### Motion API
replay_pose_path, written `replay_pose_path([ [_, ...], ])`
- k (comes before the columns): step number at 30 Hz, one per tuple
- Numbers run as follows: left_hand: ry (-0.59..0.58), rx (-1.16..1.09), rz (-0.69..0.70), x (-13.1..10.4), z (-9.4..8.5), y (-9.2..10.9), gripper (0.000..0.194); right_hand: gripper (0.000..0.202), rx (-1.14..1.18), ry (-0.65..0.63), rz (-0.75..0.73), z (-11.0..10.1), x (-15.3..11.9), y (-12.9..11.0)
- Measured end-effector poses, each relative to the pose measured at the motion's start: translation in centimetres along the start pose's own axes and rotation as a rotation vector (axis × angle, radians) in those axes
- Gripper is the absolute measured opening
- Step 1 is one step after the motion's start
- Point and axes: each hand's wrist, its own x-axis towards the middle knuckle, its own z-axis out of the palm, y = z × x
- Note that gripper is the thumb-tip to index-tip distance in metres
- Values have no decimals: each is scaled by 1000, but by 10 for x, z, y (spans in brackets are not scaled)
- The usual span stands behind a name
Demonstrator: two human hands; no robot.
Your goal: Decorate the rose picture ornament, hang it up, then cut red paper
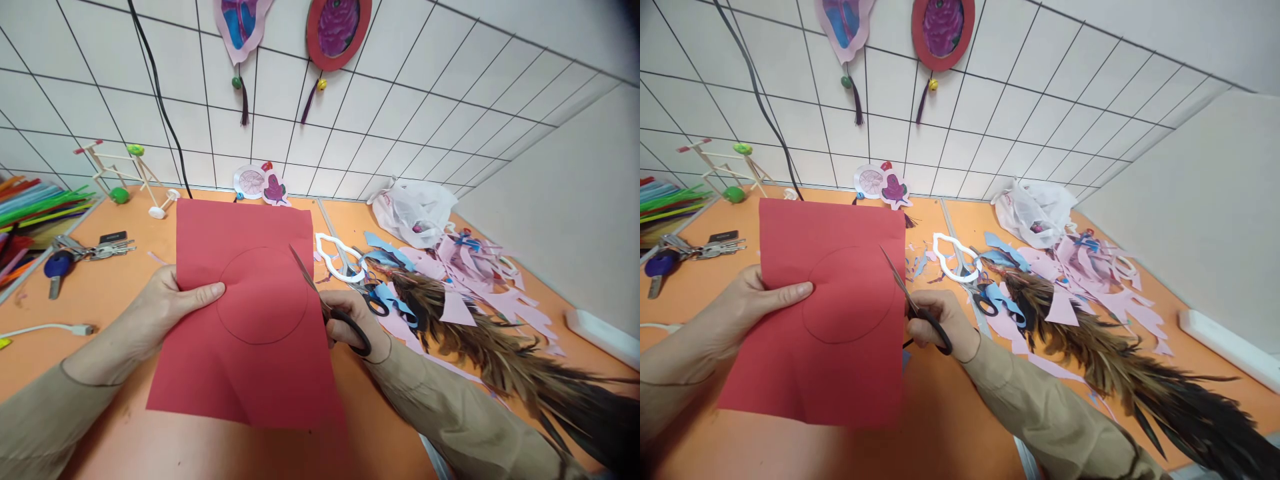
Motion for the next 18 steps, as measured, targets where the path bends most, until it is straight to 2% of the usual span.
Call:
replay_pose_path([
  [6,2,3,-15,-2,2,3,29,41,22,1,9,1,1,1],
  [18,-4,-21,-39,-4,2,4,30,42,21,19,19,0,-1,3],
])
